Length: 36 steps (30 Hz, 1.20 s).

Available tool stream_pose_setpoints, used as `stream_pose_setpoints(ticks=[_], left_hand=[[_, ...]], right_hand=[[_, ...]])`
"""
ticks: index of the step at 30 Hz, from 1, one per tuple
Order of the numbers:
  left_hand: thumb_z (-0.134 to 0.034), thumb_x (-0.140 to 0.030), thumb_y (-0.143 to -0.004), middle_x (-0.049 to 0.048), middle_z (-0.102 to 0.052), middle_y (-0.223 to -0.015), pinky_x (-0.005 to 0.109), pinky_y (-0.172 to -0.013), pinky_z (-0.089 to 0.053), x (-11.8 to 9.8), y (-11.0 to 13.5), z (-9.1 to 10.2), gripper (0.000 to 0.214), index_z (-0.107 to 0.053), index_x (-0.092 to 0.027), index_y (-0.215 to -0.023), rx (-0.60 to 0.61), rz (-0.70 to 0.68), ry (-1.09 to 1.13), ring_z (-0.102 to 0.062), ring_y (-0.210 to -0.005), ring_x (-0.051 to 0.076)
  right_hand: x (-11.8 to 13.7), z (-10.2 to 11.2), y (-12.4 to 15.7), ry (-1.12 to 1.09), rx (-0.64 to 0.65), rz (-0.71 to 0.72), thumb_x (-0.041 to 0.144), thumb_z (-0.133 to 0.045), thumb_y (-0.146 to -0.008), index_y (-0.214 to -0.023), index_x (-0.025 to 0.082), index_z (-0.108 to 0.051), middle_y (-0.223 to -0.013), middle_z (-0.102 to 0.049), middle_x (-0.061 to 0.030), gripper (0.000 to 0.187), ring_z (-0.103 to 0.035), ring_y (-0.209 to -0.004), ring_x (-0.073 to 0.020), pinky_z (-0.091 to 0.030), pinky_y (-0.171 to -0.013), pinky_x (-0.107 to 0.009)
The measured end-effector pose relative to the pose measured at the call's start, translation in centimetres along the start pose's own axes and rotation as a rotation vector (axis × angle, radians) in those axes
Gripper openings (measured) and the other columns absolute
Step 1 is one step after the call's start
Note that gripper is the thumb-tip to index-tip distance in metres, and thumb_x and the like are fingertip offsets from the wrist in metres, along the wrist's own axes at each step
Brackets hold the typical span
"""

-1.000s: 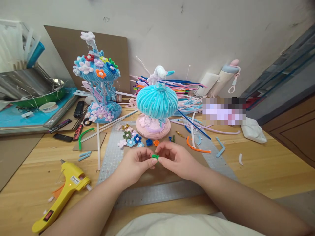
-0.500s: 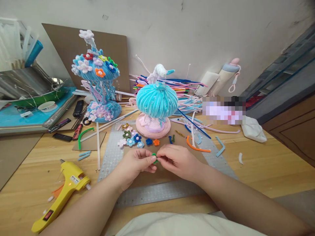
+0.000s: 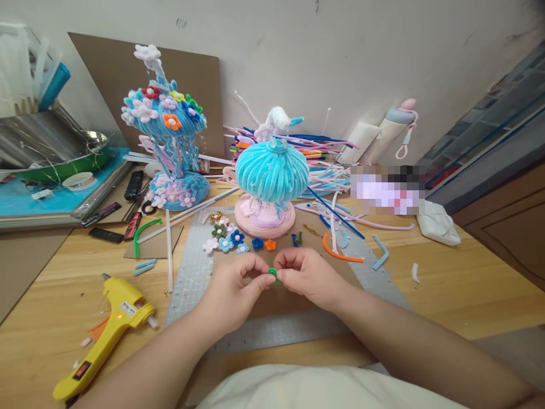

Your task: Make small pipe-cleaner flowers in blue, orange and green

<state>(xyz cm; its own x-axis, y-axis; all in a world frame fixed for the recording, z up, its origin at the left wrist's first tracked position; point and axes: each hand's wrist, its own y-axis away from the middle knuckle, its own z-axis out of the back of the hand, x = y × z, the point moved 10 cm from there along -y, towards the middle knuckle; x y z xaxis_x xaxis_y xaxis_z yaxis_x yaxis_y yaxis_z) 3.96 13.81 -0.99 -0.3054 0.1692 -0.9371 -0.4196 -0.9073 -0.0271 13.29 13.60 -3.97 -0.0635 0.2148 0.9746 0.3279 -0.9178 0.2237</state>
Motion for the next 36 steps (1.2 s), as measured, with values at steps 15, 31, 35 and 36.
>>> stream_pose_setpoints(ticks=[15, 31, 35, 36], left_hand=[[-0.071, -0.023, -0.069, -0.0003, -0.06, -0.066, 0.02, -0.055, -0.044, 3.7, -0.3, -1.3, 0.019, -0.056, -0.015, -0.078, 0.003, 0.337, 0.796, -0.057, -0.06, 0.01], [-0.074, -0.025, -0.065, -0.0005, -0.059, -0.063, 0.022, -0.057, -0.045, 3.5, -0.4, -1.9, 0.022, -0.058, -0.012, -0.073, 0.054, 0.298, 0.691, -0.054, -0.056, 0.009], [-0.072, -0.026, -0.068, -0.0001, -0.06, -0.06, 0.021, -0.058, -0.044, 3.0, -0.6, -1.8, 0.021, -0.057, -0.012, -0.072, 0.032, 0.223, 0.713, -0.055, -0.057, 0.009], [-0.072, -0.026, -0.069, -0.0001, -0.06, -0.06, 0.02, -0.059, -0.044, 3.1, -0.6, -1.8, 0.02, -0.057, -0.012, -0.072, 0.026, 0.219, 0.739, -0.055, -0.057, 0.009]], right_hand=[[0.7, 0.2, -0.4, -0.077, -0.002, 0.122, 0.035, -0.059, -0.077, -0.085, 0.015, -0.056, -0.071, -0.057, 0.0008, 0.021, -0.049, -0.051, -0.0074, -0.037, -0.046, -0.02], [0.3, -0.9, 0.1, 0.008, 0.06, 0.126, 0.032, -0.056, -0.08, -0.071, 0.015, -0.056, -0.059, -0.053, 0.0032, 0.019, -0.043, -0.044, -0.0057, -0.031, -0.043, -0.018], [-1.2, -1.0, -0.3, -0.268, 0.052, 0.021, 0.03, -0.06, -0.077, -0.071, 0.014, -0.057, -0.064, -0.061, -0.0004, 0.017, -0.044, -0.041, -0.0044, -0.026, -0.039, -0.017], [-1.5, -1.0, -0.4, -0.317, 0.044, 0.002, 0.029, -0.061, -0.076, -0.072, 0.014, -0.057, -0.064, -0.062, -0.0009, 0.016, -0.044, -0.041, -0.0043, -0.025, -0.038, -0.016]])
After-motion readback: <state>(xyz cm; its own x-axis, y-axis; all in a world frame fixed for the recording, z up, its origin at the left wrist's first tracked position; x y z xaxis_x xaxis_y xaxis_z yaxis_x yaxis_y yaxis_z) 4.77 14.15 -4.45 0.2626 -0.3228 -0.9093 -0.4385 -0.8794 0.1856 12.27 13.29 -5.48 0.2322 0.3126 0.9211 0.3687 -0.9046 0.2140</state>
